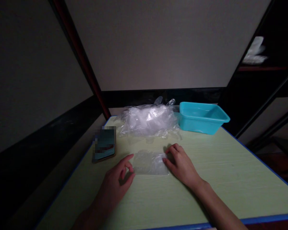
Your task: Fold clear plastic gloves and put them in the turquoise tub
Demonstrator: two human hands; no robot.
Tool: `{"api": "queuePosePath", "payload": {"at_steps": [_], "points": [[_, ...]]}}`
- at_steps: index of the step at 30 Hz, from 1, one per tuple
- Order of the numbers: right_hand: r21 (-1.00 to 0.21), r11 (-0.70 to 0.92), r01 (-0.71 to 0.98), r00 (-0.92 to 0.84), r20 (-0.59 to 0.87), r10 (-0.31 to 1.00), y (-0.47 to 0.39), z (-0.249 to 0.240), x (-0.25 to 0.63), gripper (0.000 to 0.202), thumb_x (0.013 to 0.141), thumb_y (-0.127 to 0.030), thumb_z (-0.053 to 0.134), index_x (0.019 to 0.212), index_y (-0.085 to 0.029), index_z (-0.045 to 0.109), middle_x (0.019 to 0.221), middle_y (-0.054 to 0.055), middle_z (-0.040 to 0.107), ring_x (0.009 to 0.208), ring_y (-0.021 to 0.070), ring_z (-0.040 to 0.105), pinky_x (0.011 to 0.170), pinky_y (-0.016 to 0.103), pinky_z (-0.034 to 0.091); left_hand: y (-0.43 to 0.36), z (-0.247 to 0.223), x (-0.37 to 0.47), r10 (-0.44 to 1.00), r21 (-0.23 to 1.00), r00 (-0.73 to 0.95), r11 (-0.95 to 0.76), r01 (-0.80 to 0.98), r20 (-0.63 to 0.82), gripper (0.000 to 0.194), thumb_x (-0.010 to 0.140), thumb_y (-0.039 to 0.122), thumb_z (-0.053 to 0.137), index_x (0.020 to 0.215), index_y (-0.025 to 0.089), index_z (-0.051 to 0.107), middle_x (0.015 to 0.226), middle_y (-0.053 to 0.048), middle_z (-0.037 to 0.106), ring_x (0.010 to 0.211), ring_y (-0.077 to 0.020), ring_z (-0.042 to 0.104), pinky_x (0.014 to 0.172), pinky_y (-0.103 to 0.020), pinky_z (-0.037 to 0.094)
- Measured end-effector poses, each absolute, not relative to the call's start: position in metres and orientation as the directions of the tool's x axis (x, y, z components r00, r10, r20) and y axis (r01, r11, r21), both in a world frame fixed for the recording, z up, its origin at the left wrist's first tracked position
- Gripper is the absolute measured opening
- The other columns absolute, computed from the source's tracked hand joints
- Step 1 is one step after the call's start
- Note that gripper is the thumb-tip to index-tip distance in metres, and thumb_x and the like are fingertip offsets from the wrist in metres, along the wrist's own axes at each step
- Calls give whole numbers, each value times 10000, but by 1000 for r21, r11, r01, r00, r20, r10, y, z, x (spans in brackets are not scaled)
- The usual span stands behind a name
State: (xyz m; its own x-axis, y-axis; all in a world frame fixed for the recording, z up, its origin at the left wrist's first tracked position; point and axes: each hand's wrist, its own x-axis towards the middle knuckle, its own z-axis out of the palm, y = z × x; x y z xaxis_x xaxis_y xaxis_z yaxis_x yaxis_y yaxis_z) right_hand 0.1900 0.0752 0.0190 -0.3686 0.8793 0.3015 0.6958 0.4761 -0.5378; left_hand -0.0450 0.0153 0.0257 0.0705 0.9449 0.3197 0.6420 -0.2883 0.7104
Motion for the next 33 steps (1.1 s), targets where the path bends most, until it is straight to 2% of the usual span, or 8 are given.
{"api": "queuePosePath", "payload": {"at_steps": [6,10,16,18,20,24,28,33], "points": [[-602,547,582,-523,238,818,67,35,185,240,925,-248,348,737,-190,485,746,36,502,714,176,518,653,319,428,9,30,-40,909,524,237,-395,754,344,582,625,50,614,1180,187,501,800,7,588,756,-175,579,730,-295,494],[-637,592,493,-628,210,749,62,40,183,292,935,-257,350,674,-191,465,705,17,497,663,147,503,612,282,414,13,28,-43,923,503,199,-350,790,329,478,663,45,577,1119,183,537,843,-24,604,781,-203,593,757,-349,503],[-644,649,406,-717,216,663,51,42,182,181,895,-200,423,737,-184,510,724,14,517,685,139,499,636,276,406,17,24,-52,927,474,126,-294,830,353,359,770,43,430,1095,134,553,1002,-115,594,961,-260,570,867,-434,460],[-586,705,399,-724,270,634,46,41,185,168,896,-183,403,795,-173,536,737,28,519,685,147,496,615,279,397,11,27,-51,916,470,173,-340,814,363,364,779,76,456,1125,146,545,1068,-107,585,1023,-245,549,908,-394,446],[-429,808,403,-761,333,557,41,39,190,191,898,-183,389,848,-162,572,724,41,521,680,164,493,612,303,383,1,32,-47,888,452,299,-440,776,350,418,786,119,503,1200,178,501,1178,-78,559,1106,-213,507,962,-339,411],[-143,902,407,-839,331,431,32,33,197,235,904,-226,401,976,-149,611,694,44,542,653,181,496,610,333,357,-15,39,-36,756,374,626,-646,665,193,620,816,166,538,1379,164,278,1448,-44,310,1312,-182,277,1075,-325,269],[-102,896,433,-839,319,441,30,32,198,261,912,-241,400,1034,-141,608,700,41,563,640,176,503,603,322,359,-15,38,-33,726,356,684,-661,661,76,730,828,243,563,1423,171,146,1490,-24,175,1356,-172,158,1114,-371,160],[-119,882,457,-821,325,469,31,34,195,267,917,-241,388,1014,-148,619,695,38,575,637,174,520,607,319,377,-10,37,-34,696,371,717,-676,636,40,745,841,296,553,1429,210,103,1491,-9,151,1359,-183,146,1118,-416,120]]}}
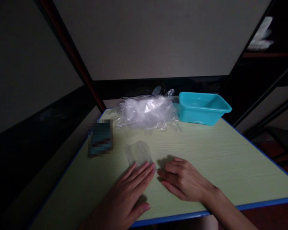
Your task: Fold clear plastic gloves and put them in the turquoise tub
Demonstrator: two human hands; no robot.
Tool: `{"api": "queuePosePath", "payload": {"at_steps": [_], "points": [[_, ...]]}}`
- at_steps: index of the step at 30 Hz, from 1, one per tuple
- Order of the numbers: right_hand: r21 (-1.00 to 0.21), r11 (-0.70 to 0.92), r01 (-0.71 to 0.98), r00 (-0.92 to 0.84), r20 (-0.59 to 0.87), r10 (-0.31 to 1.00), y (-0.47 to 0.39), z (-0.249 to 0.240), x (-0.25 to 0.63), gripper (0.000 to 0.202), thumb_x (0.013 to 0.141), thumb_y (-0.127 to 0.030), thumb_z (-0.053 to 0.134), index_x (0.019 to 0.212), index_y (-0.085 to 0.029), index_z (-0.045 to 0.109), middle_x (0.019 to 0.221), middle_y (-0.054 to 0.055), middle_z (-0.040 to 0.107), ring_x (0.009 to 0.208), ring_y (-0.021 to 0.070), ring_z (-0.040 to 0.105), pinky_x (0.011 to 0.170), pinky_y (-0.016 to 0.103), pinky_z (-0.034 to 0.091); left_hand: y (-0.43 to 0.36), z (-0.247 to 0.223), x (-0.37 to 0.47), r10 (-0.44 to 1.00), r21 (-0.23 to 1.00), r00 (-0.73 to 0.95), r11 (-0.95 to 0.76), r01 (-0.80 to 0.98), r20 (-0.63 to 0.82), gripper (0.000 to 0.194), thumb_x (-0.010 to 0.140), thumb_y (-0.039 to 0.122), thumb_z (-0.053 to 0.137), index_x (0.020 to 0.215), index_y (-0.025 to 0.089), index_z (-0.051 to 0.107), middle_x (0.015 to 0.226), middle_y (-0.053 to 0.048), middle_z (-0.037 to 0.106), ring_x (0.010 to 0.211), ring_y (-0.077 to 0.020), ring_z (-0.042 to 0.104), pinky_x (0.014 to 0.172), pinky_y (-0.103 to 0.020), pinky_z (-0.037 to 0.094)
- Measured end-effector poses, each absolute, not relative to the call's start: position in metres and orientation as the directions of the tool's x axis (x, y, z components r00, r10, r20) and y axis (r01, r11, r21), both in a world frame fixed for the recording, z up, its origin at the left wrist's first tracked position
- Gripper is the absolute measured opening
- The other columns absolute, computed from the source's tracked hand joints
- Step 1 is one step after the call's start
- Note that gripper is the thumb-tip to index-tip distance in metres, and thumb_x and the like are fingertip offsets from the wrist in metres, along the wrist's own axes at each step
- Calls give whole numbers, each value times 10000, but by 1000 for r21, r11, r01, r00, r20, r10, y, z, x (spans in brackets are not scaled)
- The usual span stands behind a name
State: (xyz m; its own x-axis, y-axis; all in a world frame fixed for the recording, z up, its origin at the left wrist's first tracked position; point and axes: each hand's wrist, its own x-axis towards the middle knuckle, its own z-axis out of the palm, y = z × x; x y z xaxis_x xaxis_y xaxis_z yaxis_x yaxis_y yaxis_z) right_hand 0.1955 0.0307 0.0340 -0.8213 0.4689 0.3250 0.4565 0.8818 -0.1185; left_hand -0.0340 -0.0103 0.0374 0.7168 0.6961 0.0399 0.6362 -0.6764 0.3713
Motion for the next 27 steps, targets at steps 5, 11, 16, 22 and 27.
{"api": "queuePosePath", "payload": {"at_steps": [5,11,16,22,27], "points": [[-111,883,455,-826,318,466,30,34,194,272,917,-235,386,1012,-147,625,695,42,578,635,174,531,599,322,382,-11,38,-32,699,359,715,-672,648,17,744,834,317,565,1424,189,132,1490,-18,150,1359,-186,145,1117,-409,133],[-122,878,462,-809,347,474,29,35,196,276,914,-223,380,1004,-149,630,667,37,574,616,171,536,599,320,406,-12,40,-31,711,365,703,-662,655,27,722,837,321,564,1419,186,160,1486,-16,171,1356,-185,157,1117,-397,145],[-118,881,458,-807,362,467,29,36,195,278,915,-219,390,1074,-139,603,675,40,595,611,181,559,604,328,425,-11,40,-31,703,364,710,-669,648,29,718,836,338,563,1417,183,171,1488,-15,153,1359,-183,143,1119,-388,121],[-136,876,462,-814,328,480,30,36,192,283,922,-234,382,1017,-139,631,694,52,607,622,183,563,607,329,427,-10,39,-32,699,368,715,-668,647,11,711,840,344,554,1418,197,168,1491,-10,125,1360,-185,141,1117,-392,118],[-168,872,460,-818,301,490,30,36,191,265,917,-223,389,980,-148,635,681,45,593,622,175,548,599,317,410,-10,40,-31,700,363,714,-670,648,19,705,843,347,553,1418,187,178,1488,-19,144,1358,-193,148,1118,-385,121]]}}
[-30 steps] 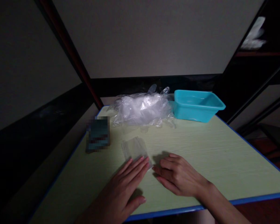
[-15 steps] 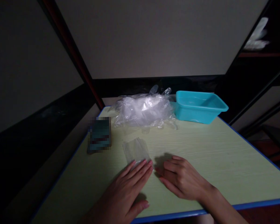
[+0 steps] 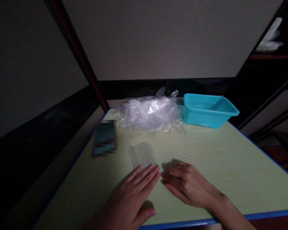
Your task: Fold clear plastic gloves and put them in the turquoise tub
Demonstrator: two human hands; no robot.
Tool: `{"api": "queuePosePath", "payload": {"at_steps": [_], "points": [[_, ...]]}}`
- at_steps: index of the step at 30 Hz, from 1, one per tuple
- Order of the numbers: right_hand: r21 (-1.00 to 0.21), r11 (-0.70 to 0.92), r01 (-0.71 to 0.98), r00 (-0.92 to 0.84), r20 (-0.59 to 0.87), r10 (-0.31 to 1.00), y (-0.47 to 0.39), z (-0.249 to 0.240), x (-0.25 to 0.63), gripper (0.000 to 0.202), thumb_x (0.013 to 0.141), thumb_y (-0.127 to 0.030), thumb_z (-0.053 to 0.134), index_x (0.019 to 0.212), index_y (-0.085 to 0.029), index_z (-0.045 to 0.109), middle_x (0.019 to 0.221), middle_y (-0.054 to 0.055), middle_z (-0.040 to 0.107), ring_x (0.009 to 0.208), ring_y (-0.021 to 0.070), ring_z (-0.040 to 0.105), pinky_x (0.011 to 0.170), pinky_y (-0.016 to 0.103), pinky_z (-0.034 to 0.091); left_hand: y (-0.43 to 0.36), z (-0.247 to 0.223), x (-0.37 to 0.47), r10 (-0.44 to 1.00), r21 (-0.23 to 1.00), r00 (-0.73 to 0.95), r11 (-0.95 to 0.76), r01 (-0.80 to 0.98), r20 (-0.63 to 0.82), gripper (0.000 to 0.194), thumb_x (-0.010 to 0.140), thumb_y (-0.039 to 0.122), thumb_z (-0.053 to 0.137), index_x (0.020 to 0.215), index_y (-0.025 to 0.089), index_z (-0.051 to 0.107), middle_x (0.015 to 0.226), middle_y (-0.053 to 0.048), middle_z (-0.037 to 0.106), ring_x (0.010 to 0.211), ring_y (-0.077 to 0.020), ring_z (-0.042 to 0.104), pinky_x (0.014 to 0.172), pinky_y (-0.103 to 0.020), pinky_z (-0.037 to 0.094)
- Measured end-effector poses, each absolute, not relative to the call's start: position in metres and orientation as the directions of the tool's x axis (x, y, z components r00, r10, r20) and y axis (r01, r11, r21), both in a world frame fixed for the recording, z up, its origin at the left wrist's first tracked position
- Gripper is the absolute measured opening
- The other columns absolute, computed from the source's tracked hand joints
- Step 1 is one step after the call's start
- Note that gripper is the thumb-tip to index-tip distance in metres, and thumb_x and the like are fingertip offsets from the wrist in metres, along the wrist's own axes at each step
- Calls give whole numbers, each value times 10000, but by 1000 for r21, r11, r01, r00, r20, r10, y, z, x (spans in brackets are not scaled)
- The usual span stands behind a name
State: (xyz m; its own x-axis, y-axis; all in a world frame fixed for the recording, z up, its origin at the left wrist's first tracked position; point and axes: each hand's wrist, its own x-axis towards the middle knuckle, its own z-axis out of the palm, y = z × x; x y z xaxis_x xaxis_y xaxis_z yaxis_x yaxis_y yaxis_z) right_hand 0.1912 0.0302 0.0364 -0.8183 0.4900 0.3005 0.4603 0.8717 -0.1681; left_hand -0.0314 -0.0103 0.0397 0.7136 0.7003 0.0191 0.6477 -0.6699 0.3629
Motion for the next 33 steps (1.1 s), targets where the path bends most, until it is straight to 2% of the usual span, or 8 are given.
{"api": "queuePosePath", "payload": {"at_steps": [5,10,18,24,28,33], "points": [[-179,870,459,-828,270,492,30,36,192,267,925,-222,376,1018,-143,614,700,47,595,637,182,547,603,327,407,-10,41,-33,696,359,718,-674,646,16,728,826,415,585,1407,182,214,1483,-29,165,1356,-197,159,1115,-393,135],[-182,868,462,-826,267,496,30,35,193,270,928,-223,377,1013,-137,618,717,53,603,645,181,553,617,330,412,-9,40,-40,704,363,709,-655,663,-25,806,789,427,632,1418,203,180,1479,-23,172,1354,-207,167,1114,-391,132],[-178,870,459,-823,284,492,31,36,193,268,925,-223,385,995,-140,630,708,48,600,637,177,549,610,328,414,-25,34,-61,777,350,628,-574,740,-54,821,774,354,645,1425,221,161,1481,-59,161,1356,-244,149,1092,-445,169],[-175,878,446,-824,302,479,31,34,194,287,936,-233,362,969,-145,632,726,53,601,652,174,547,623,323,423,-33,28,-75,819,284,572,-538,793,-46,851,762,305,655,1429,226,133,1491,-85,117,1356,-273,129,1064,-480,229],[-178,877,447,-820,310,481,31,33,194,279,932,-230,366,972,-137,625,707,46,585,637,174,535,604,321,414,-33,28,-72,801,235,599,-580,780,-7,820,749,289,680,1412,271,198,1494,-106,107,1345,-323,139,1024,-543,269],[-177,880,441,-822,313,475,31,33,194,283,928,-235,373,997,-119,622,696,52,588,632,182,540,608,331,428,-29,21,-73,755,184,648,-654,734,101,718,711,303,719,1339,263,372,1485,-133,162,1328,-353,194,986,-583,305]]}}
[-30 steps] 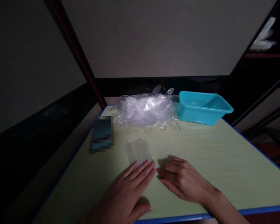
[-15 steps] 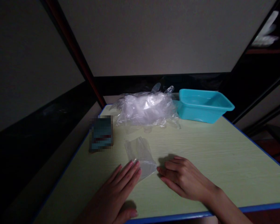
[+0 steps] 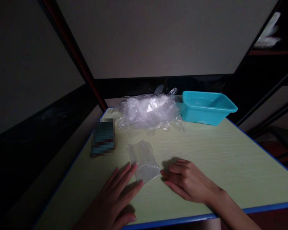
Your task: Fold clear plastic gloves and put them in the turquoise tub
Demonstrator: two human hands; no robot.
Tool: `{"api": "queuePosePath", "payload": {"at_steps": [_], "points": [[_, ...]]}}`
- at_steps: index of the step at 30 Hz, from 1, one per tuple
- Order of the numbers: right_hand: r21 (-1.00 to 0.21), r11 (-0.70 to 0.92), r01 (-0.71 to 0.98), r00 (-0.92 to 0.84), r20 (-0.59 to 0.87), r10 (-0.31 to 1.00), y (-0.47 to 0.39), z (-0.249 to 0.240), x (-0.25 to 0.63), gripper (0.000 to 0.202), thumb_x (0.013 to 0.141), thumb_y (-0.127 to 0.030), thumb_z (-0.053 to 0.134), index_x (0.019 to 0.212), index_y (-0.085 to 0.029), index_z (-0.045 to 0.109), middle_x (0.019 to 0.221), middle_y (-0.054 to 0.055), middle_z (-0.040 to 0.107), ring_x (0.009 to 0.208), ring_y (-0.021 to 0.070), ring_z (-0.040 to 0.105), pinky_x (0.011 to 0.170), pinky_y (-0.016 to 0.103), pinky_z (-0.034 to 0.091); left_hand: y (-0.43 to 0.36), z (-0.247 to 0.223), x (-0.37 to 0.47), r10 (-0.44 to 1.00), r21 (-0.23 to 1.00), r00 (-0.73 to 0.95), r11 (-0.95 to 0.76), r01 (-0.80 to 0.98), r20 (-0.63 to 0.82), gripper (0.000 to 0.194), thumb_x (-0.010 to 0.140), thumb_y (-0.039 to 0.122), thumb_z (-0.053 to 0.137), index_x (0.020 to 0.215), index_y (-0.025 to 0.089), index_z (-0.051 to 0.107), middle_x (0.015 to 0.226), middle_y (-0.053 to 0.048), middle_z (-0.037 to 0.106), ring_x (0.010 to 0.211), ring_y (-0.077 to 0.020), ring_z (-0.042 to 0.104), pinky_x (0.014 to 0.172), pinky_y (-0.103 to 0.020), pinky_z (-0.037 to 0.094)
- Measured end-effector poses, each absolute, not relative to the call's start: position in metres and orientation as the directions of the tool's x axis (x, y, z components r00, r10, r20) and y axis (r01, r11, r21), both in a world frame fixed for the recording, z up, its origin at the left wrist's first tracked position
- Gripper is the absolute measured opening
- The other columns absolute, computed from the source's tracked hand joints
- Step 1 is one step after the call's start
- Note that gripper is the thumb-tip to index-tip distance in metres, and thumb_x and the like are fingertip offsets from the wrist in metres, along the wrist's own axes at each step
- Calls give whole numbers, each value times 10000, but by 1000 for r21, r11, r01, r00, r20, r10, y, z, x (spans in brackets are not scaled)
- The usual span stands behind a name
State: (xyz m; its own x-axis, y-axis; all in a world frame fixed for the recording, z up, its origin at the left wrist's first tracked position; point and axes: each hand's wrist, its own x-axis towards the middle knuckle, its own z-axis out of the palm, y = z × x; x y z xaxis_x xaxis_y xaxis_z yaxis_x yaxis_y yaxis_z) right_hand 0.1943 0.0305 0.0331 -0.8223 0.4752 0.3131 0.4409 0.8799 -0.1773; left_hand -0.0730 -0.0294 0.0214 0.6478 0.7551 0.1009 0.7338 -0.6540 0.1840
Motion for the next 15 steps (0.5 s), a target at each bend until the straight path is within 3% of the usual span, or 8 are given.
{"api": "queuePosePath", "payload": {"at_steps": [6,15], "points": [[-187,881,435,-823,314,473,29,35,192,299,923,-234,379,1014,-88,624,733,80,625,658,202,569,620,354,462,-26,14,-77,738,143,635,-670,728,228,639,689,313,743,1263,253,468,1479,-131,199,1314,-356,237,966,-600,325],[-195,866,461,-821,276,500,13,38,183,295,914,-221,403,1074,-87,610,757,85,639,681,215,603,641,375,501,-22,29,-80,757,145,560,-630,763,337,277,791,253,650,1055,184,598,1417,-127,350,1300,-304,301,1001,-538,338]]}}
